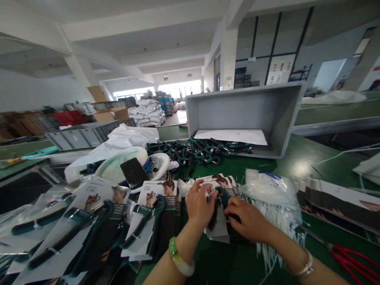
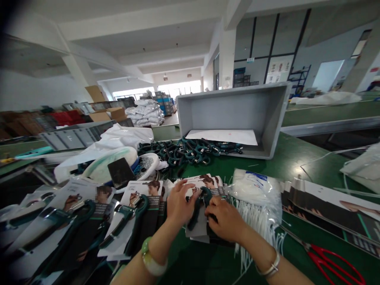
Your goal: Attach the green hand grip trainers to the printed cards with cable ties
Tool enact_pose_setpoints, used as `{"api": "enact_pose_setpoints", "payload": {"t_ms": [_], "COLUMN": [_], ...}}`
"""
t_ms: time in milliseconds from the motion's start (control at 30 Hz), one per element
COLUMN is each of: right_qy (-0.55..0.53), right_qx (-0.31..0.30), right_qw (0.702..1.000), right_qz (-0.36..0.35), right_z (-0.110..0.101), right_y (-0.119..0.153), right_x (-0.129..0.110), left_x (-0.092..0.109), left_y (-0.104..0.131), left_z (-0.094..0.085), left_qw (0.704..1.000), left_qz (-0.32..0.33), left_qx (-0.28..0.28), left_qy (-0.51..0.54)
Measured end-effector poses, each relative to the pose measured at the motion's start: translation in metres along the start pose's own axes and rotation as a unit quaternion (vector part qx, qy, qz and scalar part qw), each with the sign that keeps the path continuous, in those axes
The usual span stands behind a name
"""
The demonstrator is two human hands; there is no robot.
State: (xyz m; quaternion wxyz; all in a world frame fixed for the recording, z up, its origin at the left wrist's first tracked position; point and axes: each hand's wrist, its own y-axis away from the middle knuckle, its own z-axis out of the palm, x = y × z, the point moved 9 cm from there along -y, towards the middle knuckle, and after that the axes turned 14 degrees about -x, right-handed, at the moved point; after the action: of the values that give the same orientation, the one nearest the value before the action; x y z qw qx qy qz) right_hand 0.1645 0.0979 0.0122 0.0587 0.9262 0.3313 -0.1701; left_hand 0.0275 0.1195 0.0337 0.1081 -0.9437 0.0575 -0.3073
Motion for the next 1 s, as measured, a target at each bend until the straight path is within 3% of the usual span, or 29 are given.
{"api": "enact_pose_setpoints", "payload": {"t_ms": [67, 133, 200, 300, 400, 500, 600, 767, 1000], "right_qy": [0.017, 0.048, 0.075, 0.067, 0.024, -0.019, -0.048, -0.047, -0.028], "right_qx": [-0.011, -0.008, 0.007, 0.036, 0.075, 0.11, 0.131, 0.153, 0.15], "right_qw": [1.0, 0.999, 0.997, 0.997, 0.997, 0.994, 0.988, 0.985, 0.986], "right_qz": [-0.01, -0.011, -0.01, -0.022, -0.026, 0.016, 0.065, 0.065, 0.059], "right_z": [0.0, 0.002, 0.004, 0.007, 0.008, 0.012, 0.018, 0.019, 0.017], "right_y": [0.007, 0.01, 0.009, 0.002, -0.005, -0.01, -0.011, -0.009, -0.008], "right_x": [-0.007, -0.014, -0.02, -0.029, -0.034, -0.026, -0.015, -0.014, -0.017], "left_x": [-0.019, -0.054, -0.082, -0.086, -0.074, -0.053, -0.036, -0.032, -0.03], "left_y": [0.019, 0.038, 0.052, 0.06, 0.058, 0.055, 0.055, 0.057, 0.056], "left_z": [-0.018, -0.015, 0.012, 0.045, 0.043, 0.028, 0.023, 0.02, 0.024], "left_qw": [0.995, 0.976, 0.941, 0.902, 0.925, 0.967, 0.99, 0.997, 0.996], "left_qz": [-0.01, -0.079, -0.129, -0.1, -0.053, 0.014, 0.06, 0.06, 0.072], "left_qx": [0.083, 0.108, 0.056, -0.019, -0.01, -0.003, -0.03, -0.039, -0.047], "left_qy": [0.058, 0.169, 0.309, 0.42, 0.376, 0.253, 0.125, 0.03, -0.001]}}
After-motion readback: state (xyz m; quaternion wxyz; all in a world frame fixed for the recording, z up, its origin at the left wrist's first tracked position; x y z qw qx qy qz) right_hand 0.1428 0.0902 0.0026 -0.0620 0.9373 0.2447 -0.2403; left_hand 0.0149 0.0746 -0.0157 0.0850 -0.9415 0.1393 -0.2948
